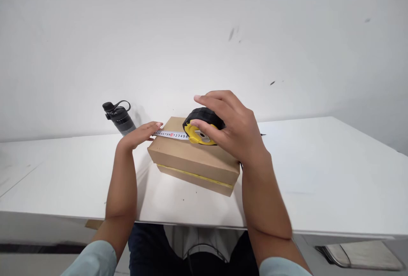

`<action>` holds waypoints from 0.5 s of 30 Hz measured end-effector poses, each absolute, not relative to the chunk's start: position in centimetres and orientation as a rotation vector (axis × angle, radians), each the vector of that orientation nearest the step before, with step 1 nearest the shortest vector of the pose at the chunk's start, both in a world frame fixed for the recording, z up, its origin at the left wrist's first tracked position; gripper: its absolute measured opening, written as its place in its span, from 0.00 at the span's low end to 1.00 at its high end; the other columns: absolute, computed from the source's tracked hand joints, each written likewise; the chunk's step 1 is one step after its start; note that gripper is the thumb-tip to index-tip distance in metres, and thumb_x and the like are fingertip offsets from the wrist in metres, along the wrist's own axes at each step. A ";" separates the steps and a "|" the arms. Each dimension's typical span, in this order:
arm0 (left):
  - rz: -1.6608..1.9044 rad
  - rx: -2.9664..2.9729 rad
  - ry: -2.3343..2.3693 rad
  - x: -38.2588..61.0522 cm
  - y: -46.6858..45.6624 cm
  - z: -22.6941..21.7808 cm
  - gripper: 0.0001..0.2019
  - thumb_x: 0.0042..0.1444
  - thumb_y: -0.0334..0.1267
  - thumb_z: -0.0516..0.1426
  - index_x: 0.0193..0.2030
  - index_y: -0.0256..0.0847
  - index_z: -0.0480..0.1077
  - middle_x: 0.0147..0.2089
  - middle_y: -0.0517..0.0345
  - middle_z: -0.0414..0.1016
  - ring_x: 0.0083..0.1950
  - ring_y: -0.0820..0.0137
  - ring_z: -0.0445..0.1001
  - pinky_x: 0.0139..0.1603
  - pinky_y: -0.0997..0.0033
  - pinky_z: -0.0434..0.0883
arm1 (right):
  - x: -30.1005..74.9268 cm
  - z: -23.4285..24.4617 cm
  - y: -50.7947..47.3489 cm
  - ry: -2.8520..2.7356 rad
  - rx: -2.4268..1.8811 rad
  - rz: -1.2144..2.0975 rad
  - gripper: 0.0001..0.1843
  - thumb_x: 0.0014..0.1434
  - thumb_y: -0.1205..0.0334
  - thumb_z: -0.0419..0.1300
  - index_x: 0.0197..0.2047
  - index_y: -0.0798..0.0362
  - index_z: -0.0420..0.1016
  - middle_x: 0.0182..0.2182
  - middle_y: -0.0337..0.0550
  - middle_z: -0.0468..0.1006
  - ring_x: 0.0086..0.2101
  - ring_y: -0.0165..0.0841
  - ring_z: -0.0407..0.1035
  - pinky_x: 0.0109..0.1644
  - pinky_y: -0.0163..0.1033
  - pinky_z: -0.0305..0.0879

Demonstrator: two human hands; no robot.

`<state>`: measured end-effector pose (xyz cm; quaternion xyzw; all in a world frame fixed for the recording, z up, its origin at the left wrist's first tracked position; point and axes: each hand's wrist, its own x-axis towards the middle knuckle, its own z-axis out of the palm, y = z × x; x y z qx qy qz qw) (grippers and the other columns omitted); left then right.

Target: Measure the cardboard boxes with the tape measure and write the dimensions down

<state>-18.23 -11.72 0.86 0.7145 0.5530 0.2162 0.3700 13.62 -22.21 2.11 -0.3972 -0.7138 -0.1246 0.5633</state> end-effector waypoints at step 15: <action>0.471 1.958 1.685 -15.8 -11.7 0.4 0.32 0.67 0.67 0.54 0.62 0.44 0.76 0.71 0.45 0.78 0.69 0.47 0.78 0.66 0.55 0.73 | 14.2 1.7 -20.6 -1.760 -1.424 0.120 0.25 0.76 0.49 0.50 0.68 0.42 0.76 0.63 0.48 0.82 0.56 0.46 0.79 0.59 0.53 0.75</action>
